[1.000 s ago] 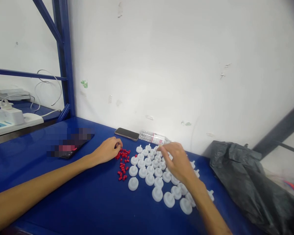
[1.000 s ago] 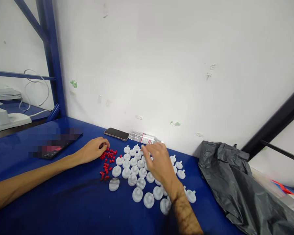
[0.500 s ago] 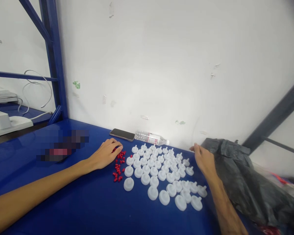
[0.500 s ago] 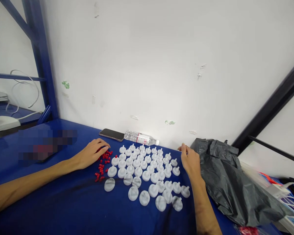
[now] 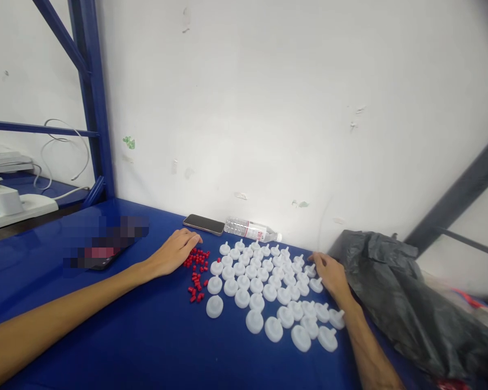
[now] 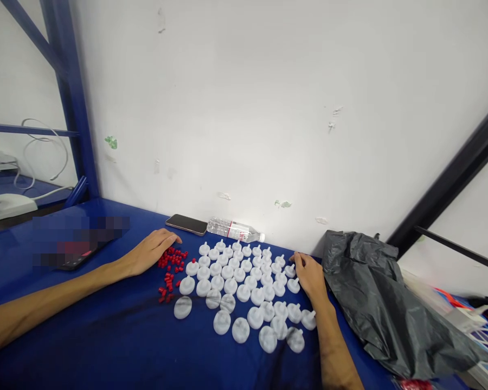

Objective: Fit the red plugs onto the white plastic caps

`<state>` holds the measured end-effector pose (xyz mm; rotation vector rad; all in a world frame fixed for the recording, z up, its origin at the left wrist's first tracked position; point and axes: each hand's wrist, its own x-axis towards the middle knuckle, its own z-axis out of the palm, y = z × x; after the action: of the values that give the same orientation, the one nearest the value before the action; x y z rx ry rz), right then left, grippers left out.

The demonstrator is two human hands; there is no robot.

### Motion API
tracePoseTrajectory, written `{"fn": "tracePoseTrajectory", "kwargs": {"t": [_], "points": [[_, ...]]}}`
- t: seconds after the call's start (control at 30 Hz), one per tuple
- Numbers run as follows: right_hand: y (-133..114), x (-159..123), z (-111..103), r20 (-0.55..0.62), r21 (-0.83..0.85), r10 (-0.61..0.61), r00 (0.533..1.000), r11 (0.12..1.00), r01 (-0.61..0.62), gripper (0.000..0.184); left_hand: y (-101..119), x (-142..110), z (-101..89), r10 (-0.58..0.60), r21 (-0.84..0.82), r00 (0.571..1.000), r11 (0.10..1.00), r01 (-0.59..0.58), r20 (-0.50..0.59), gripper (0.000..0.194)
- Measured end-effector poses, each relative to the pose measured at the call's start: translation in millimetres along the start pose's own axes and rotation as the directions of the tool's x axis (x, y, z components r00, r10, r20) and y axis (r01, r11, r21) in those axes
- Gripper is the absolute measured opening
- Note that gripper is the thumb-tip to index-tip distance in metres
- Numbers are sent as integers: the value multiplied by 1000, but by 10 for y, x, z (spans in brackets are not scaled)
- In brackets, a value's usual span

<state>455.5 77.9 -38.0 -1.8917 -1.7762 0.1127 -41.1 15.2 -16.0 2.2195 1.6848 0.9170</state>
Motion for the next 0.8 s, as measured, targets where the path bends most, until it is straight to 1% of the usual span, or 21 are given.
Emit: {"fn": "tracePoseTrajectory", "kwargs": {"t": [0.1,0.27,0.33,0.4,0.47,0.53,0.63,0.7,0.8], "points": [[16,23,20,19,-29,12,1000,1000,-11,28,-11,-17,7,-22,19,1000,1000,22,0,28],[25,21,42,50,-44,23,998,999,-21,30,-54,-23,-1,-97,64,994,993,101,-58,35],[21,13,44,56,-48,27,998,999,-24,31,-20,-29,-27,-55,51,997,997,58,-57,37],[13,6,39,59,-53,32,998,998,-28,32,68,-52,-57,44,29,998,999,-43,-42,41],[3,1,31,61,-58,34,998,998,-30,32,191,-93,-74,149,6,989,989,-149,-15,40],[-8,-5,23,61,-60,33,998,998,-29,33,315,-141,-62,215,-16,977,977,-215,14,37],[-26,-10,14,64,-63,34,997,998,-30,34,436,-193,7,260,-57,965,965,-257,47,33],[-34,-11,10,69,-67,39,997,997,-34,33,464,-205,61,275,-92,960,959,-269,60,28],[-35,-9,10,76,-74,46,996,996,-40,33,464,-200,111,265,-151,963,955,-255,53,23]]}}
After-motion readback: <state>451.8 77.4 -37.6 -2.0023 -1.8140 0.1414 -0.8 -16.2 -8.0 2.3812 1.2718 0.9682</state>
